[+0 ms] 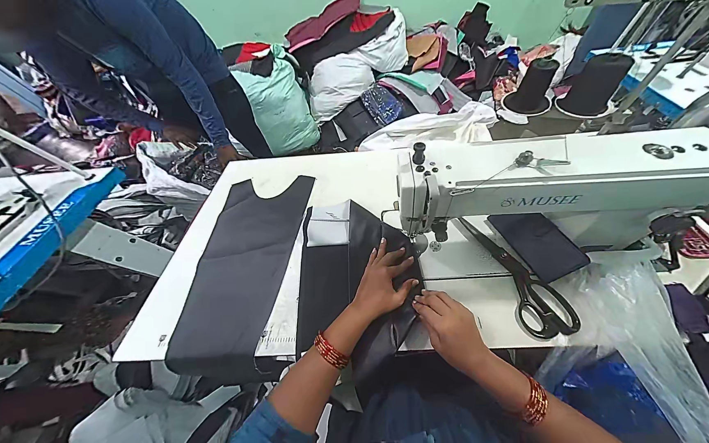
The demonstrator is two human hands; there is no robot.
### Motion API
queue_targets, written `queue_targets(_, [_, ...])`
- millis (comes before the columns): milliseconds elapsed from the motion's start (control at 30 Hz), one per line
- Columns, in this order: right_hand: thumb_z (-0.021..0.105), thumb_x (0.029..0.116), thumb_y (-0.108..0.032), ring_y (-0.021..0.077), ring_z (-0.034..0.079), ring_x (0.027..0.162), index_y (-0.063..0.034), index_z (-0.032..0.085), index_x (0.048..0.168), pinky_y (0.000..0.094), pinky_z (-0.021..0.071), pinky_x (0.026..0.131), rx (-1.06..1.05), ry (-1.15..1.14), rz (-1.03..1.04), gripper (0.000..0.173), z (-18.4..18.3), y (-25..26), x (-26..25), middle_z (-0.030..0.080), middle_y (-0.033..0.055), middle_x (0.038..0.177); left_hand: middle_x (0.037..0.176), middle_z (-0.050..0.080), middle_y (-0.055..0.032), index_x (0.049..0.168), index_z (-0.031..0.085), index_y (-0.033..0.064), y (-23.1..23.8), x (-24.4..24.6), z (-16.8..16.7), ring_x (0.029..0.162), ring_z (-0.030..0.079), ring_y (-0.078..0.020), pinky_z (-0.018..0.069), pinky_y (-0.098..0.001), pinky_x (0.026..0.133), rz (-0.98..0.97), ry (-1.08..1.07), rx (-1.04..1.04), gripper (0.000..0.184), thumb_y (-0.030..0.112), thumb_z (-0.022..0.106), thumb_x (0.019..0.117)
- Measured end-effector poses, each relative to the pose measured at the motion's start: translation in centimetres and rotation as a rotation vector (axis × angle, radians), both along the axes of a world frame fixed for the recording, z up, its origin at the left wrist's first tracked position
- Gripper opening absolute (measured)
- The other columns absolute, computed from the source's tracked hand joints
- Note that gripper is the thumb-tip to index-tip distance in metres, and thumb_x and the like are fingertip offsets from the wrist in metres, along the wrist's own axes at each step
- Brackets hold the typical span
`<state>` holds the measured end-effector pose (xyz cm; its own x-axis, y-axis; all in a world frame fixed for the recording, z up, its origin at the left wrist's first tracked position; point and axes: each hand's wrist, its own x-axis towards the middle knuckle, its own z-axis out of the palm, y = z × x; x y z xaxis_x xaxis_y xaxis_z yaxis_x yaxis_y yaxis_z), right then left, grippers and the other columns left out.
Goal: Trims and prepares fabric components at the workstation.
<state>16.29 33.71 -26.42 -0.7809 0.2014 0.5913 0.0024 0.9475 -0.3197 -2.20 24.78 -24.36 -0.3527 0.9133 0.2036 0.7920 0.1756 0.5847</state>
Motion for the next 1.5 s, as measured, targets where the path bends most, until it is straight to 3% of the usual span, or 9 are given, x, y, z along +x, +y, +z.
queue_targets(800, [0.055,0.093,-0.004,0.0233,0.074,0.104,-0.0081,0.079,0.093,0.0326,0.06,0.088,-0.021,0.035,-0.053,0.024,-0.1,0.8,0.1,0.078,0.0073,0.103,0.149,0.057,-0.0134,0.131,0.072,0.0144,1.0,1.1,0.5,0.151,0.03,-0.0468,0.0156,-0.0637,0.124,0.077,-0.03,-0.061,0.044,0.039,0.064,0.0953])
queue_targets(1500, [0.054,0.0942,-0.006,0.0234,0.075,0.101,-0.0084,0.079,0.093,0.0332,0.0607,0.085,-0.005,0.035,-0.086,0.025,-0.1,0.6,-0.9,0.078,0.0075,0.103,0.145,0.06,-0.0163,0.128,0.074,0.0126,1.4,-0.7,0.1,0.148,0.036,-0.0483,0.0194,-0.0677,0.121,-0.001,-0.006,-0.008,0.045,0.04,0.064,0.0944])
